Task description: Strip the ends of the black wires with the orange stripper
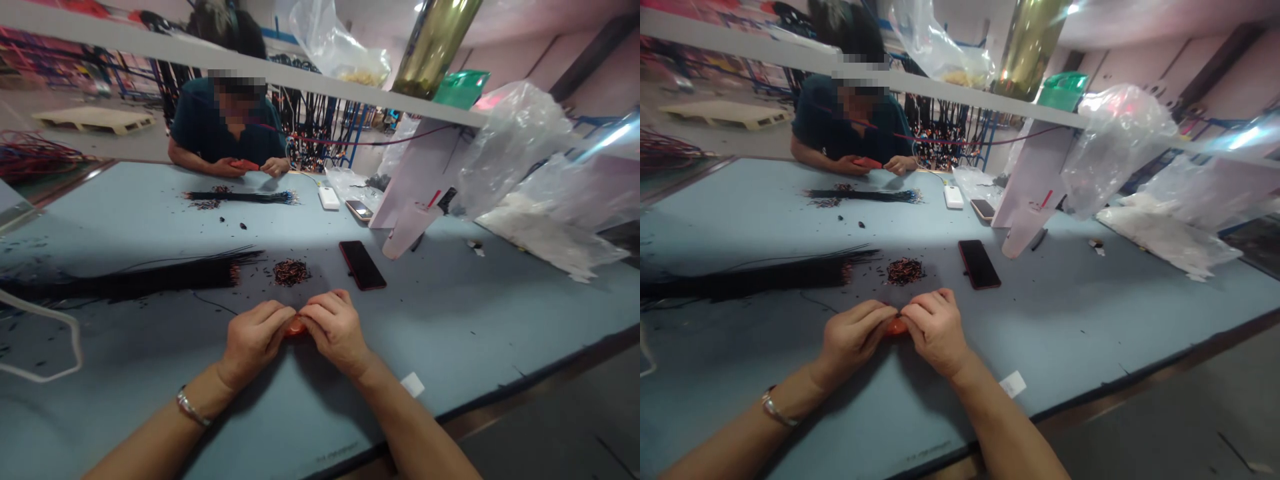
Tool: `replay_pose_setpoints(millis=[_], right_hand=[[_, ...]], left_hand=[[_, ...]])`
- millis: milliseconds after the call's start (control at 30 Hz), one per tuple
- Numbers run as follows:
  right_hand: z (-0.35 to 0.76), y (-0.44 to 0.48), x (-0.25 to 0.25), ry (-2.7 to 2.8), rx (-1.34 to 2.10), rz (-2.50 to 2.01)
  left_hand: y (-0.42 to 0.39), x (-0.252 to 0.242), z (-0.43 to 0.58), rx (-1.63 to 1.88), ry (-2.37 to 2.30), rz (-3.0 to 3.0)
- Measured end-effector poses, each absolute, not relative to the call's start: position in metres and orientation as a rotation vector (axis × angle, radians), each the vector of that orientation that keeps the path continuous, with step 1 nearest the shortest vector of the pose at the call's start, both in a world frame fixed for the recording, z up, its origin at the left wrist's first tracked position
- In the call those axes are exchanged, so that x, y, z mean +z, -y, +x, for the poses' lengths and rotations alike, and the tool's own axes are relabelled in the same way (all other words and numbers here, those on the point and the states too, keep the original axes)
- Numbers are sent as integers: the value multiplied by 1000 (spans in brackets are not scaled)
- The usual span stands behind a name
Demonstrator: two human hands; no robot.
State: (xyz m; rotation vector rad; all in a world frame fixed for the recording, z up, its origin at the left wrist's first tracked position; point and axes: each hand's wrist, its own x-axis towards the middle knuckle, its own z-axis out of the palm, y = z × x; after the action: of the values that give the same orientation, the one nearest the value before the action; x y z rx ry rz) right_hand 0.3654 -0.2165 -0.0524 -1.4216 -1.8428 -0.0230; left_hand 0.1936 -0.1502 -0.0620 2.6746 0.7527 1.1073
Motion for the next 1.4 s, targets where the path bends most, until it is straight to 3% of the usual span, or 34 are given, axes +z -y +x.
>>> replay_pose_setpoints(millis=[300, 633, 900, 1167, 1400], right_hand=[[385, 216, -43, 1837, 297, -1265], [391, 213, -45, 1692, 417, -1231], [392, 212, -44, 1425, 513, -1483], [392, 223, -32, 2234, 420, -1584], [387, 221, -39, 2283, 314, -1763]], left_hand=[[153, -59, 199, 1194, -705, 2807], [153, -60, 197, 1276, -755, 2797], [148, -60, 193, 1325, -1001, 2649], [144, -64, 191, 1293, -1159, 2541], [139, -69, 190, 1261, -1291, 2336]])
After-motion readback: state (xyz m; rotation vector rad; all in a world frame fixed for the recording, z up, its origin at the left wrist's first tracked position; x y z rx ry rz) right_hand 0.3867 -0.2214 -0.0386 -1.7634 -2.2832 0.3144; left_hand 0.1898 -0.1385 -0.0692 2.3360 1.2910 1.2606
